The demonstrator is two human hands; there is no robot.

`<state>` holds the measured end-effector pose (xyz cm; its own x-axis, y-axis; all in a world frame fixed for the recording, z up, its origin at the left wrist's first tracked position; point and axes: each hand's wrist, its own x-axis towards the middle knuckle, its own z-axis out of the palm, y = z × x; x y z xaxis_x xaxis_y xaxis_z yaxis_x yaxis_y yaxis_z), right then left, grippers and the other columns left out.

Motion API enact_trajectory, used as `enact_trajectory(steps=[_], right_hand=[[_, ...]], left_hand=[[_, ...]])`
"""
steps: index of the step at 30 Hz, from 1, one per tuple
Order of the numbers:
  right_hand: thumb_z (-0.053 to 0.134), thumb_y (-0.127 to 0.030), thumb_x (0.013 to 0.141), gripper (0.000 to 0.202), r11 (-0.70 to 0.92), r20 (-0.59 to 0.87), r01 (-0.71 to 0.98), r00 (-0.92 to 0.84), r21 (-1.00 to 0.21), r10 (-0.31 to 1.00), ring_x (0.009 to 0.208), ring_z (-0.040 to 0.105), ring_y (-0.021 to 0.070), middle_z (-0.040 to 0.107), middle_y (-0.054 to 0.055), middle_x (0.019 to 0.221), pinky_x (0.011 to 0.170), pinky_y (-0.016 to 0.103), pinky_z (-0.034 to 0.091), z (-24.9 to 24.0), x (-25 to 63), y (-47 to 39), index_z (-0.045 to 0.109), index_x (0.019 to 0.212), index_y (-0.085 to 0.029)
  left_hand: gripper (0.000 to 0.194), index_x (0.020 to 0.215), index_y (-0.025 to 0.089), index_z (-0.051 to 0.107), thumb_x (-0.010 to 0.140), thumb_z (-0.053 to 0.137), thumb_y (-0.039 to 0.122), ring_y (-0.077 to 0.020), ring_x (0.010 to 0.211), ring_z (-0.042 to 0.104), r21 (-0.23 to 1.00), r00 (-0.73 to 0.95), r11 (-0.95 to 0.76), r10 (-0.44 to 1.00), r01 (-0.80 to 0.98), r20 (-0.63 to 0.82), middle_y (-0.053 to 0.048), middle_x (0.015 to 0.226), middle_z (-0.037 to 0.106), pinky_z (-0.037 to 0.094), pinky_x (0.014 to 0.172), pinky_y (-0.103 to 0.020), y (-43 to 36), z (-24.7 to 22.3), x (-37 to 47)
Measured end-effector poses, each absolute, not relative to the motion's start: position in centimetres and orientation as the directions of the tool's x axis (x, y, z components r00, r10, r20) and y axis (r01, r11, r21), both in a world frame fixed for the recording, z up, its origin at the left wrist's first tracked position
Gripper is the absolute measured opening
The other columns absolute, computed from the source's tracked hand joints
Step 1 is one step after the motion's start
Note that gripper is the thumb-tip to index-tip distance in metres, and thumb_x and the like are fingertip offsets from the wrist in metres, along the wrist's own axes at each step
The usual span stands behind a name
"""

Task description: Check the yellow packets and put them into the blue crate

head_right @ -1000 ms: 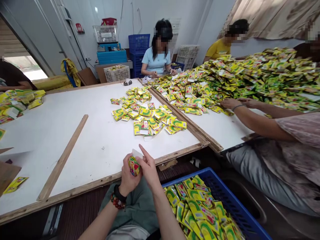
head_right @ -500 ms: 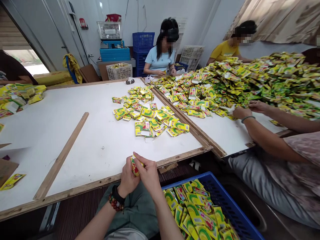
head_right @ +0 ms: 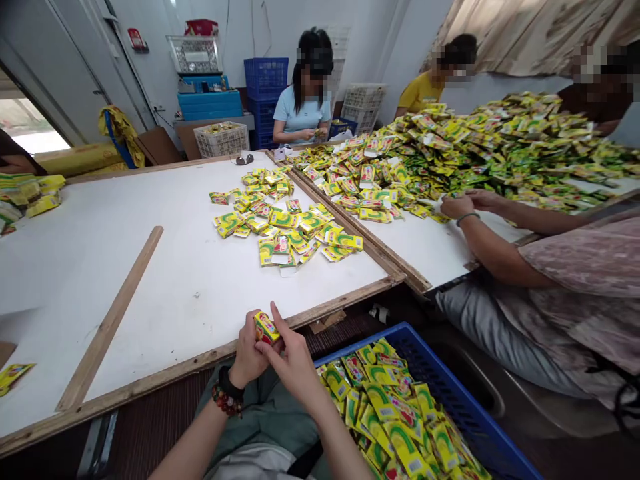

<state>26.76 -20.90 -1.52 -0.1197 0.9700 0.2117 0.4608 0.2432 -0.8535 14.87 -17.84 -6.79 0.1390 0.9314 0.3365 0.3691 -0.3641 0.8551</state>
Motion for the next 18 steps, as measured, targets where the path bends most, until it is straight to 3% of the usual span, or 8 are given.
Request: enact_trajectory(steps=[2,7,11,14,16,18], right_hand=[[0.064,-0.028,0.082,0.078,0.201,0.172,0.429,-0.106,-0.881,0.979,0.062,0.059,0.0125,0.071,0.0,0.091,0.059,0.023,0.051,-1.2,26.9,-21.2,0.025,0.149,-0.022],[0.066,-0.023,0.081,0.08,0.285,0.237,0.403,-0.165,-0.87,0.957,0.092,0.065,0.0189,0.069,0.006,0.113,0.084,0.03,0.051,-0.2,26.4,-20.9,0.025,0.15,-0.024],[0.054,-0.023,0.089,0.059,0.381,0.297,0.488,-0.243,-0.785,0.923,0.102,0.066,0.0212,0.066,0.008,0.122,0.087,0.032,0.052,0.2,25.9,-21.2,0.037,0.145,-0.026],[0.042,-0.024,0.093,0.043,0.353,0.269,0.675,-0.23,-0.649,0.935,0.094,0.069,0.0229,0.071,0.009,0.113,0.08,0.032,0.054,0.5,28.2,-22.6,0.053,0.135,-0.026],[0.042,-0.028,0.093,0.039,0.172,0.168,0.851,-0.101,-0.497,0.981,0.078,0.072,0.025,0.076,0.011,0.095,0.067,0.033,0.054,0.6,31.5,-23.6,0.063,0.125,-0.024],[0.047,-0.035,0.091,0.038,-0.019,0.074,0.951,0.044,-0.309,0.996,0.07,0.071,0.0281,0.076,0.012,0.086,0.059,0.034,0.053,0.5,35.3,-23.5,0.066,0.121,-0.024]], left_hand=[[0.042,0.106,0.022,0.04,0.075,0.062,0.04,-0.0153,0.063,0.056,0.882,0.173,-0.371,0.927,0.292,0.333,0.002,0.077,0.06,0.043,0.059,-0.027,-18.0,-6.9,14.7],[0.05,0.113,0.021,0.042,0.075,0.065,0.043,-0.0174,0.081,0.06,0.901,0.158,-0.401,0.913,0.167,0.377,-0.005,0.099,0.06,0.049,0.072,-0.031,-18.1,-7.6,14.5],[0.05,0.122,0.021,0.038,0.081,0.061,0.04,-0.0199,0.093,0.06,0.858,0.162,-0.479,0.876,0.187,0.454,-0.01,0.114,0.057,0.051,0.08,-0.036,-17.9,-8.1,14.6],[0.061,0.128,0.022,0.033,0.079,0.064,0.042,-0.026,0.116,0.052,0.749,0.243,-0.624,0.78,0.223,0.577,-0.015,0.13,0.048,0.045,0.096,-0.045,-17.8,-7.9,14.6],[0.075,0.129,0.022,0.032,0.072,0.072,0.049,-0.0292,0.123,0.047,0.722,0.276,-0.653,0.755,0.228,0.595,-0.016,0.133,0.046,0.041,0.101,-0.049,-17.8,-7.6,14.7],[0.075,0.127,0.022,0.035,0.07,0.073,0.053,-0.0287,0.119,0.05,0.756,0.265,-0.614,0.786,0.227,0.559,-0.015,0.127,0.05,0.043,0.099,-0.047,-17.8,-7.1,14.7]])
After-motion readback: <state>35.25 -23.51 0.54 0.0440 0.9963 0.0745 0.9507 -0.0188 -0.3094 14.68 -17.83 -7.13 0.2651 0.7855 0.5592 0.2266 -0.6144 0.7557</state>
